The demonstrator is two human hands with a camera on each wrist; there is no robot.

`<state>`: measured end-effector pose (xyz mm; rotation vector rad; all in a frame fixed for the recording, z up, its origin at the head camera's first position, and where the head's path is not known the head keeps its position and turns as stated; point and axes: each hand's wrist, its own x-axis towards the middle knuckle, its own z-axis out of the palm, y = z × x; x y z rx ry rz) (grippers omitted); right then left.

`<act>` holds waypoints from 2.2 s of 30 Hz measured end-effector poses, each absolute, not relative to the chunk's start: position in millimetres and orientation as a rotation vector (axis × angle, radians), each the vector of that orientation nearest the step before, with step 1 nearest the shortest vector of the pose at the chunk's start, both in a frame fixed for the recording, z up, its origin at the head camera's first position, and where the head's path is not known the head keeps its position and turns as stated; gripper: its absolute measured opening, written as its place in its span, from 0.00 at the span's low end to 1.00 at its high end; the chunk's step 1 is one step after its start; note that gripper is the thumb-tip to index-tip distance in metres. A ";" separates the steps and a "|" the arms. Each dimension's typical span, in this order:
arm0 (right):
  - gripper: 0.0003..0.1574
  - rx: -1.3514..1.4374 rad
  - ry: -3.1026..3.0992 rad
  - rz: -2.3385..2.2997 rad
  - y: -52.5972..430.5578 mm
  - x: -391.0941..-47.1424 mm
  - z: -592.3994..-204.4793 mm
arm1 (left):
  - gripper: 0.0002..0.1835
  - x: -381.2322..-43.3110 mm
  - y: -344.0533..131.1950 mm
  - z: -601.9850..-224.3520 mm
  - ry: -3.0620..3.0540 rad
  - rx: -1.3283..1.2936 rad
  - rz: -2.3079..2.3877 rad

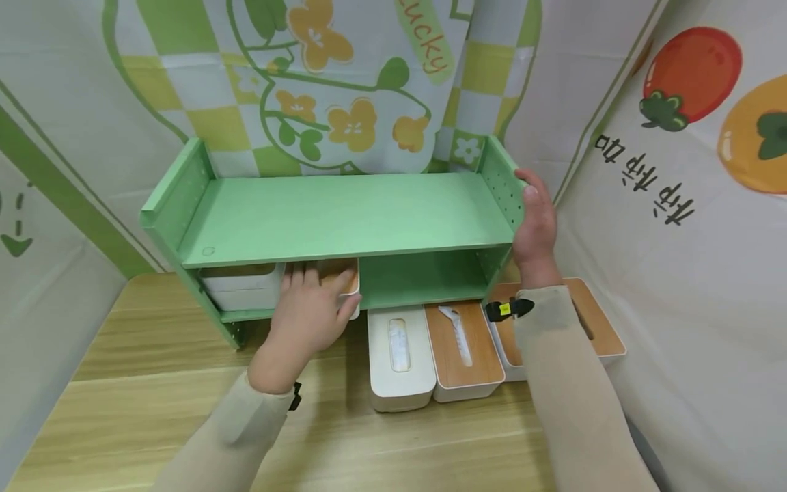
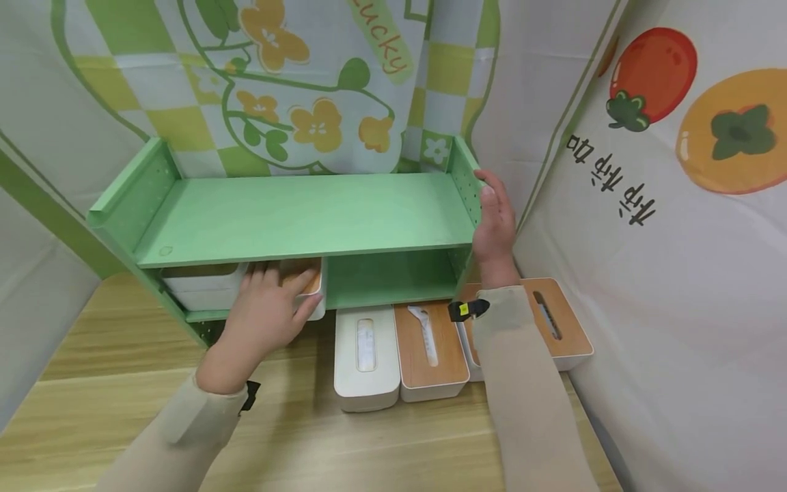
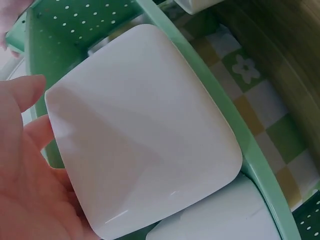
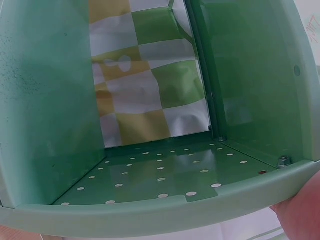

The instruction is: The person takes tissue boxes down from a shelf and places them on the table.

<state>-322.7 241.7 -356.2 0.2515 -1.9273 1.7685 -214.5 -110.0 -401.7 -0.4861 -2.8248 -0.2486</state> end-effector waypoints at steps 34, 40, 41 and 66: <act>0.27 0.248 -1.934 1.749 239.9 -323.3 -356.8 | 0.37 -209.9 -107.5 -394.9 -2.917 -0.457 -0.125; 0.27 0.243 -1.941 1.759 239.4 -322.9 -355.5 | 0.42 -211.9 -105.4 -391.7 -2.981 -0.419 -0.116; 0.27 0.238 -1.945 1.751 239.4 -322.5 -355.5 | 0.42 -212.2 -105.1 -391.1 -2.991 -0.416 -0.117; 0.27 0.275 -1.900 1.782 240.8 -322.0 -356.9 | 0.29 -164.7 -162.1 -415.7 -2.446 -0.077 -0.888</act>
